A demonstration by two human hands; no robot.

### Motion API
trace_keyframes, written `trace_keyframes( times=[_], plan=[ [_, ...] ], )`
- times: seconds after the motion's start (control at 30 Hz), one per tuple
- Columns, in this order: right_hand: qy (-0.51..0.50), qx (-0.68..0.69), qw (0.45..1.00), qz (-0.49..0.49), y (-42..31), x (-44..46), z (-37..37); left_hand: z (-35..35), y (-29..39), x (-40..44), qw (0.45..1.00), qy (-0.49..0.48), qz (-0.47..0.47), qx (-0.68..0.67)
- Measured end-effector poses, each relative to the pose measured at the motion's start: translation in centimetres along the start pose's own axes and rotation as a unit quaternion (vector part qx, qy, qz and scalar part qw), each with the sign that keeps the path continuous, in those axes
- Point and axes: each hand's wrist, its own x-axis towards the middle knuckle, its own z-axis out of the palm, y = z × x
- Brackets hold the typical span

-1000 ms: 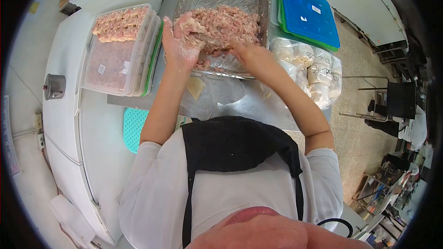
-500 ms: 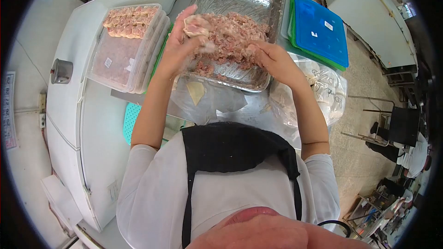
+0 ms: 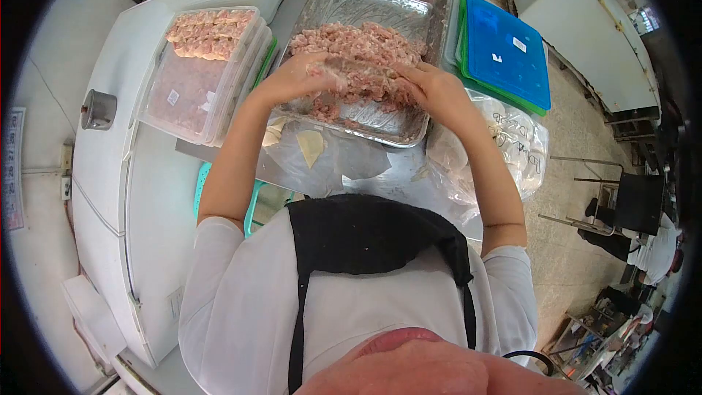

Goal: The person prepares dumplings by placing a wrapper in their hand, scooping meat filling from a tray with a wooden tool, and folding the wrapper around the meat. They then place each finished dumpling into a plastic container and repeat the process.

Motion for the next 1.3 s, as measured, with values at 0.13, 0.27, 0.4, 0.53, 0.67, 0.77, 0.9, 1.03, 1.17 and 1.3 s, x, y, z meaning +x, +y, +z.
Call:
trace_keyframes(
  times=[0.13, 0.27, 0.4, 0.53, 0.67, 0.77, 0.9, 1.03, 1.17, 1.3],
  plan=[
    [0.058, -0.002, 0.998, -0.016, -4.8, -1.4, 1.5, 0.5, -3.0, 0.6, 0.995, 0.072, 0.029, -0.056],
    [-0.103, -0.167, 0.971, 0.14, 0.9, -1.9, 3.9, 0.1, -2.3, -0.9, 0.998, 0.037, -0.041, -0.035],
    [-0.025, -0.027, 0.983, 0.182, -2.7, -3.9, 0.1, -1.2, -1.4, -3.6, 0.995, 0.031, 0.012, -0.091],
    [0.075, 0.21, 0.967, 0.124, -9.6, -3.4, -1.5, -2.9, 0.0, -6.2, 0.96, 0.123, 0.25, 0.002],
    [0.027, 0.122, 0.992, 0.009, -14.5, -0.6, -0.5, -6.1, -0.4, -7.5, 0.967, -0.057, 0.239, 0.066],
    [0.046, 0.043, 0.998, -0.016, -17.3, 1.6, -1.3, -7.2, -3.8, -9.0, 0.976, 0.047, 0.212, 0.005],
    [0.14, -0.139, 0.98, -0.03, -23.1, 3.2, 0.6, -10.9, -5.3, -11.5, 0.977, 0.079, 0.195, 0.028],
    [0.086, -0.116, 0.989, 0.026, -26.1, 4.9, -0.3, -12.6, -7.2, -13.8, 0.971, 0.117, 0.208, 0.015],
    [0.079, -0.018, 0.996, 0.041, -29.4, 6.4, 1.9, -14.8, -8.1, -16.0, 0.95, 0.142, 0.277, -0.036],
    [0.021, 0.046, 0.997, 0.063, -30.5, 7.8, 5.0, -17.4, -11.2, -16.3, 0.939, 0.132, 0.308, 0.074]
  ],
)
